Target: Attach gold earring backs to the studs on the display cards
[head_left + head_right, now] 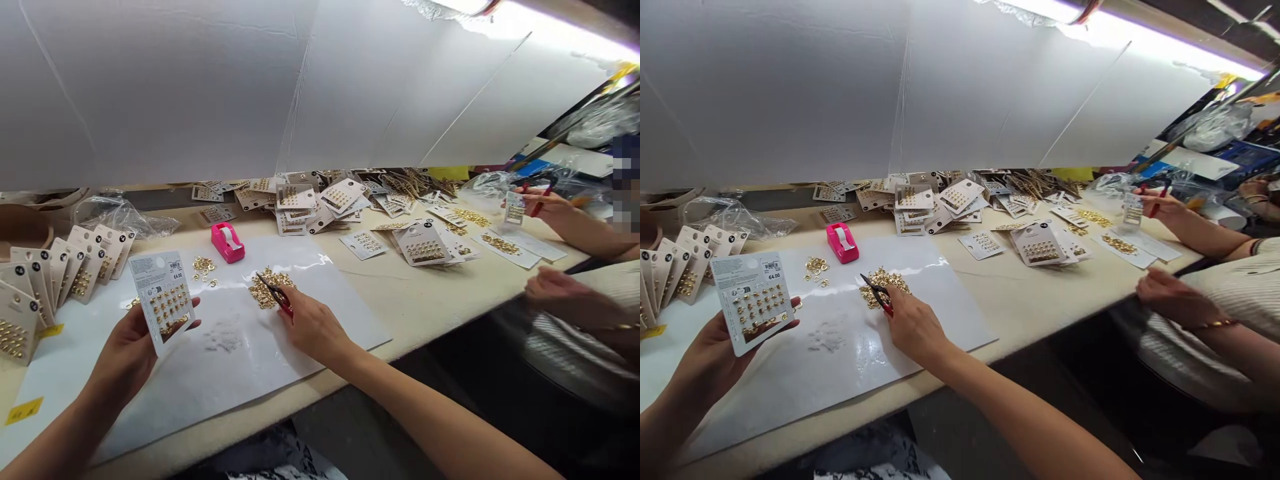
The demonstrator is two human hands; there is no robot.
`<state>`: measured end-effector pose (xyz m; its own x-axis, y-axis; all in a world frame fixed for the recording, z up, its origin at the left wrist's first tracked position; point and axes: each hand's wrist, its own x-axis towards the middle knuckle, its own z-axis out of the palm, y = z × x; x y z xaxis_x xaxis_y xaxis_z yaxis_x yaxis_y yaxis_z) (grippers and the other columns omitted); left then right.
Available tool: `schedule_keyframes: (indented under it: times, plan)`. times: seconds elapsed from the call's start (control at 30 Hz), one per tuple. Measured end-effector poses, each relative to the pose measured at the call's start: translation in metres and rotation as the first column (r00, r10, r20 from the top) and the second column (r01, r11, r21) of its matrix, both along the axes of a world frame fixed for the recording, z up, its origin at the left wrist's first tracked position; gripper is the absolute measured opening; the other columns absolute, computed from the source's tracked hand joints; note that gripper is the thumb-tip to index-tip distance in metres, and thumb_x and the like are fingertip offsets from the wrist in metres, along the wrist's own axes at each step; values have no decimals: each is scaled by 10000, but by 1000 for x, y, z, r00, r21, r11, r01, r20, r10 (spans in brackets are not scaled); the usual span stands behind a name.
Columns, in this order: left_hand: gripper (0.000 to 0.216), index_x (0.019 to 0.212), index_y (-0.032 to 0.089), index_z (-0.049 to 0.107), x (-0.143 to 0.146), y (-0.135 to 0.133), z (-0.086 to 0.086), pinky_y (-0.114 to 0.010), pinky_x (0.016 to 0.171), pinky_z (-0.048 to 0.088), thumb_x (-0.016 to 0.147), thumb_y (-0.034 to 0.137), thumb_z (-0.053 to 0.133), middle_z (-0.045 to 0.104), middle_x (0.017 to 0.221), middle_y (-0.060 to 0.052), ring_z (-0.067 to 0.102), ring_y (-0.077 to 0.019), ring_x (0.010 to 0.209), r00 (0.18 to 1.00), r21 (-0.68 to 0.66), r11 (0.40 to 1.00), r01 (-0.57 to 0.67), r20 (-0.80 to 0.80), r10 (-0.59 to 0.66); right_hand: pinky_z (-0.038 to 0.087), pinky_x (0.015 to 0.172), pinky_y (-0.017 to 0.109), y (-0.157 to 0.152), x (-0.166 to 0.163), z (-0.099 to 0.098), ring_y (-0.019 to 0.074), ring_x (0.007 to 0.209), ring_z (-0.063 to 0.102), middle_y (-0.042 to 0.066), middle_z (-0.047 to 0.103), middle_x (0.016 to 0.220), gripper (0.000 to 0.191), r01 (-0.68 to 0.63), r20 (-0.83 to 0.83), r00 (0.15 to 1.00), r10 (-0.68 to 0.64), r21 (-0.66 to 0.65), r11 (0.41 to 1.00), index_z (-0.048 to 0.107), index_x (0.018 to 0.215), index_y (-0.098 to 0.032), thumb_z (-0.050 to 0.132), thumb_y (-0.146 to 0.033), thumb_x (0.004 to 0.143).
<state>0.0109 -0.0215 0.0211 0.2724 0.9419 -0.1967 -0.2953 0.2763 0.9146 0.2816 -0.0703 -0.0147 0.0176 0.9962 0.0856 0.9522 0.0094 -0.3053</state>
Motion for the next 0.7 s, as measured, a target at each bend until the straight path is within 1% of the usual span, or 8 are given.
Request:
schedule_keyframes:
  times: [0.1, 0.17, 0.27, 0.4, 0.53, 0.63, 0.7]
  plan:
    - [334, 939, 223, 707, 1, 0, 1, -484, 916, 510, 617, 249, 792, 728, 1021, -83, 623, -328, 1057, 1000, -16, 1000, -6, -5, 6, 472, 731, 335, 5, -1, -9, 250, 886, 628, 141, 666, 1021, 378, 16, 106, 994, -19, 27, 1000, 462, 1228, -124, 407, -161, 855]
    - [330, 954, 221, 701, 2, -1, 2, -493, 940, 489, 633, 218, 776, 727, 1022, -85, 610, -329, 1079, 1000, -28, 999, -19, -12, 19, 474, 722, 328, 5, -1, -12, 250, 890, 628, 145, 667, 1009, 384, 15, 138, 990, -20, 41, 999, 459, 1236, -115, 397, -143, 858]
    - [326, 956, 218, 698, 3, -2, 5, -500, 948, 477, 639, 214, 771, 730, 1005, -81, 655, -317, 994, 999, -45, 999, -16, -38, 14, 479, 706, 329, 5, 0, -13, 256, 899, 627, 151, 659, 1018, 385, 2, 141, 990, -8, 43, 999, 456, 1236, -101, 405, -141, 856]
    - [343, 977, 220, 691, 1, -3, 5, -499, 936, 481, 643, 233, 771, 728, 1003, -84, 685, -304, 914, 998, -52, 999, 1, -62, -4, 484, 694, 342, 3, 2, -14, 258, 878, 630, 150, 657, 1035, 386, -34, 132, 991, 27, 46, 998, 453, 1233, -117, 420, -150, 849]
    - [364, 1007, 220, 679, -3, -2, 0, -484, 913, 499, 653, 221, 762, 723, 1027, -88, 696, -287, 876, 998, -39, 999, 20, -55, -23, 487, 722, 351, 2, 3, -14, 246, 880, 631, 136, 657, 1051, 408, -57, 67, 996, 55, 35, 998, 447, 1235, -135, 427, -137, 828]
    - [363, 1002, 217, 680, -3, 0, -2, -463, 892, 516, 649, 215, 764, 724, 1026, -87, 698, -282, 872, 998, -26, 999, 24, -55, -26, 489, 725, 341, 4, 2, -10, 224, 855, 633, 102, 667, 1011, 402, -25, -29, 999, 24, -22, 999, 460, 1218, -168, 467, -167, 816]
    - [365, 1008, 219, 680, -2, 0, -1, -464, 887, 518, 652, 220, 762, 726, 1022, -87, 696, -285, 880, 998, -24, 999, 26, -60, -28, 490, 681, 318, 5, 3, -4, 206, 797, 634, 75, 673, 939, 398, -7, -89, 996, 0, -75, 997, 472, 1202, -179, 500, -184, 805]
